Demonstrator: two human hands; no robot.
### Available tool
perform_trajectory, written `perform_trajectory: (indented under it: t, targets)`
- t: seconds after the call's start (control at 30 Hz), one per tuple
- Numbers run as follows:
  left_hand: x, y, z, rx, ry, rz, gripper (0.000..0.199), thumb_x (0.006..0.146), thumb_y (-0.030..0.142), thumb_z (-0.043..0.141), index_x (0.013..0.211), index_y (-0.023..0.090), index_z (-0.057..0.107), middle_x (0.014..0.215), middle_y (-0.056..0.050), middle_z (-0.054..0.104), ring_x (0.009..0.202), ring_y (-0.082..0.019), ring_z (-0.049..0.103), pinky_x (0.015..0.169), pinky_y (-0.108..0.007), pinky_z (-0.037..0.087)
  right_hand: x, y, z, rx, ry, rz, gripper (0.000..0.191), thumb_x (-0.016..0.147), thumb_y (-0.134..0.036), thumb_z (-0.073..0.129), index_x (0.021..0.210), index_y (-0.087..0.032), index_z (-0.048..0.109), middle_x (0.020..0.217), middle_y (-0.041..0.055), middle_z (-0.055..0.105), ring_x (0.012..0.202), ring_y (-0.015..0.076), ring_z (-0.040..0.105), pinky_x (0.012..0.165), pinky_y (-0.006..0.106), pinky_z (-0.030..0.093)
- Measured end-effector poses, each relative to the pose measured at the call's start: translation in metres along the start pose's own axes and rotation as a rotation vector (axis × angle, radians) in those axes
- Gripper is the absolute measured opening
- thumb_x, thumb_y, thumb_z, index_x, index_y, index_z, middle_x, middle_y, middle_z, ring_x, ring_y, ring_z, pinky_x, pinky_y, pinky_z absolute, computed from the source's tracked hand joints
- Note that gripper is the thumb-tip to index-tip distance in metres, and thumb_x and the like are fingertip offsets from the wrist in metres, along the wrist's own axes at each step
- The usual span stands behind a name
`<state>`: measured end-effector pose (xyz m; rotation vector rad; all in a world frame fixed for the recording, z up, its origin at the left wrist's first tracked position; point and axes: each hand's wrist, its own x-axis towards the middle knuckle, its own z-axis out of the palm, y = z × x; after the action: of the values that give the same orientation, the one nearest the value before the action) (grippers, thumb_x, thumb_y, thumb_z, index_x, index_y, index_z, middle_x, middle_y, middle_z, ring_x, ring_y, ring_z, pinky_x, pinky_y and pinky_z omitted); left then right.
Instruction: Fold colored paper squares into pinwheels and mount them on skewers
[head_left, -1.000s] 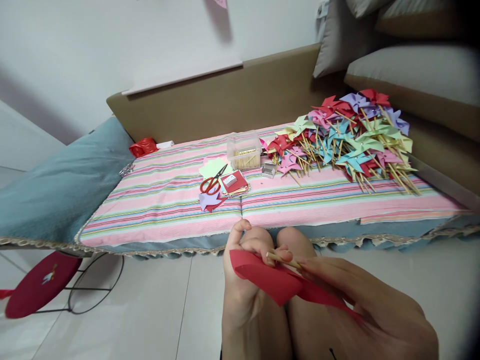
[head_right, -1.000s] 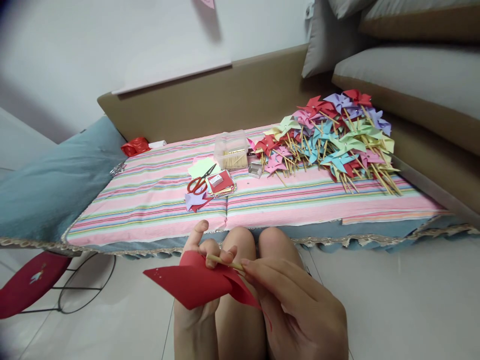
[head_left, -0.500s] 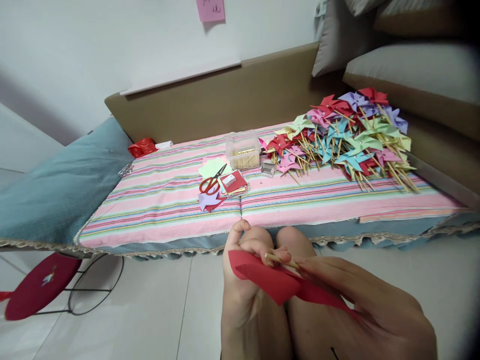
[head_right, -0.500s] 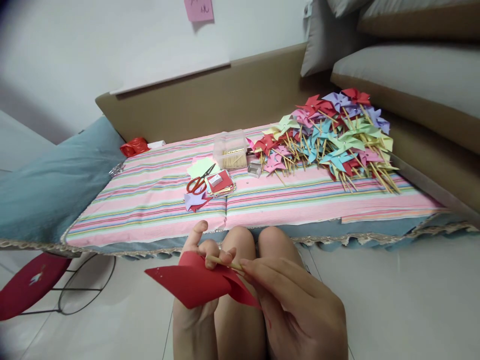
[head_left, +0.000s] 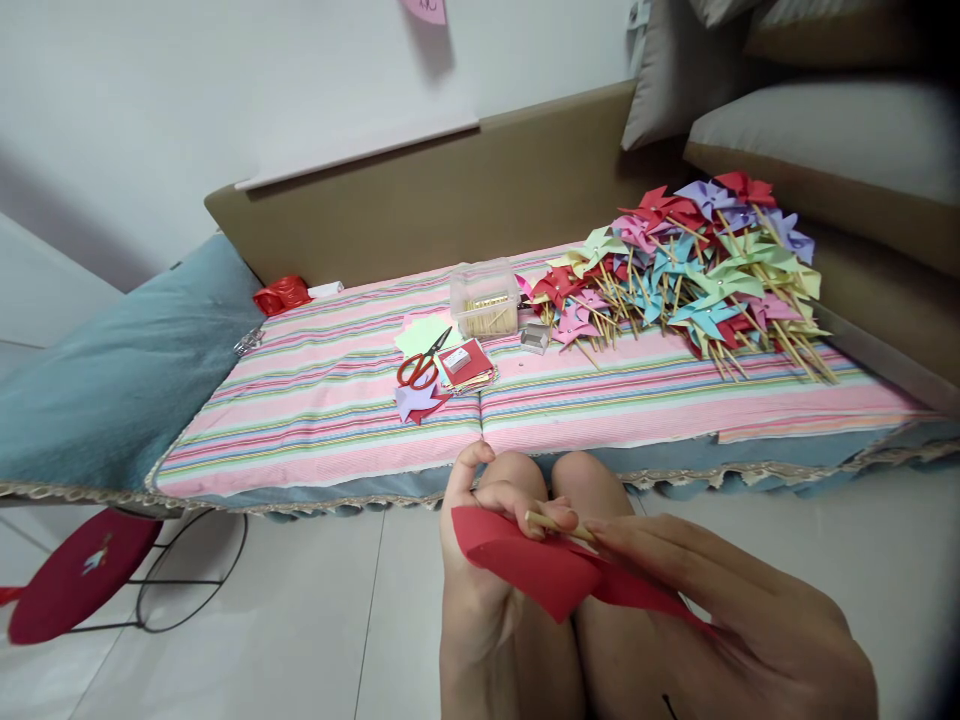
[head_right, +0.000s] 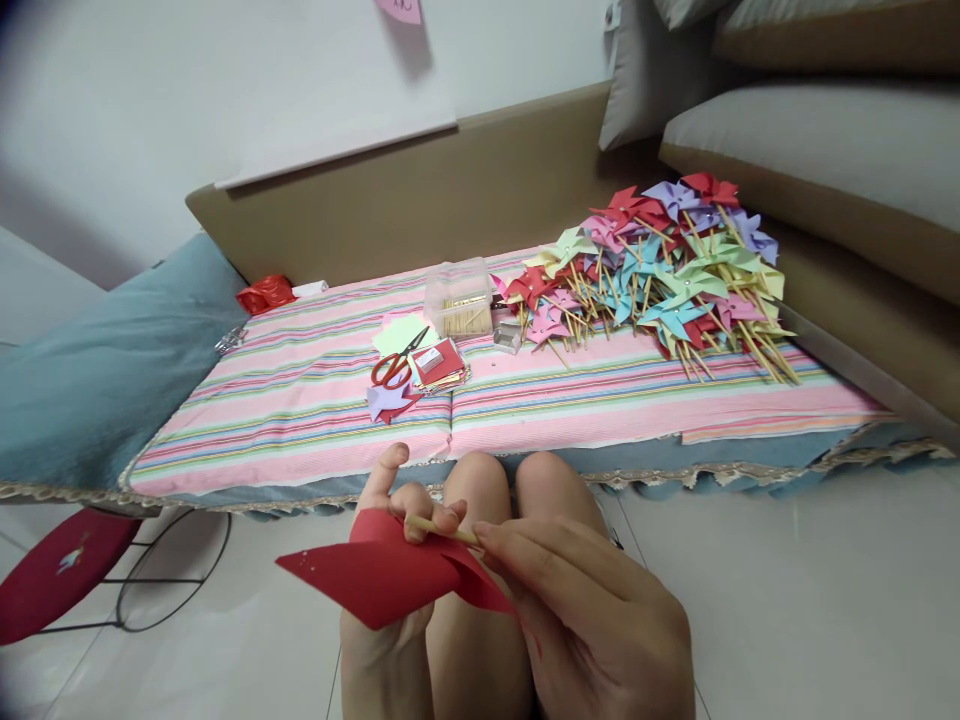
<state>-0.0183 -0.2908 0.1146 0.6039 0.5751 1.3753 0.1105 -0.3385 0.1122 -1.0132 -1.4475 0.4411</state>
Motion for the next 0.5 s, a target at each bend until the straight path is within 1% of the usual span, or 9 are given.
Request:
perform_trajectory:
  t: [0.13, 0.23, 0.33, 0.4, 0.5]
  targets:
    - [-0.002, 0.001, 0.001, -0.029, -0.008, 0.023, 0.054, 0.057, 0.03, 0.085, 0.097, 0.023, 0.05, 0.052, 0.009, 0.061, 0.058, -0.016, 0.069, 0.073, -0.035, 0.058, 0.0, -0.002, -0.002, -0.04, -0.01, -0.008, 0.034, 0.079, -0.01, 0.065, 0.109, -0.027, 0.069, 0.097, 0.0019, 0.074, 0.079, 0.0179, 0.071, 0.067, 0.024, 0.06]
    - [-0.004, 0.001, 0.002, -0.046, -0.026, 0.006, 0.054, 0.057, 0.03, 0.085, 0.097, 0.023, 0.05, 0.054, 0.009, 0.062, 0.061, -0.015, 0.069, 0.076, -0.035, 0.058, -0.003, -0.009, -0.001, -0.068, 0.024, 0.068, 0.033, 0.08, -0.009, 0.064, 0.106, -0.028, 0.069, 0.1, 0.0013, 0.073, 0.081, 0.0177, 0.07, 0.071, 0.025, 0.06]
    - [-0.005, 0.0, 0.0, -0.057, -0.052, 0.005, 0.05, 0.061, 0.028, 0.084, 0.097, 0.025, 0.049, 0.058, 0.009, 0.063, 0.064, -0.014, 0.07, 0.08, -0.036, 0.057, -0.005, -0.014, 0.003, -0.059, 0.044, 0.124, 0.032, 0.08, -0.008, 0.064, 0.105, -0.028, 0.07, 0.101, 0.001, 0.073, 0.084, 0.0175, 0.07, 0.073, 0.025, 0.059]
    - [-0.005, -0.001, -0.002, -0.067, -0.066, 0.028, 0.046, 0.063, 0.027, 0.082, 0.095, 0.025, 0.049, 0.059, 0.01, 0.062, 0.064, -0.012, 0.069, 0.08, -0.034, 0.057, -0.005, -0.016, 0.007, -0.023, 0.074, 0.148, 0.03, 0.081, -0.009, 0.064, 0.103, -0.028, 0.07, 0.1, 0.0016, 0.073, 0.085, 0.0184, 0.07, 0.073, 0.026, 0.059]
    - [-0.005, -0.003, -0.003, -0.059, -0.08, 0.092, 0.047, 0.061, 0.027, 0.084, 0.095, 0.025, 0.051, 0.064, 0.01, 0.06, 0.066, -0.009, 0.067, 0.08, -0.027, 0.056, -0.002, -0.015, 0.012, 0.033, 0.112, 0.179, 0.023, 0.085, -0.013, 0.058, 0.101, -0.026, 0.07, 0.094, 0.003, 0.073, 0.081, 0.0202, 0.071, 0.071, 0.029, 0.06]
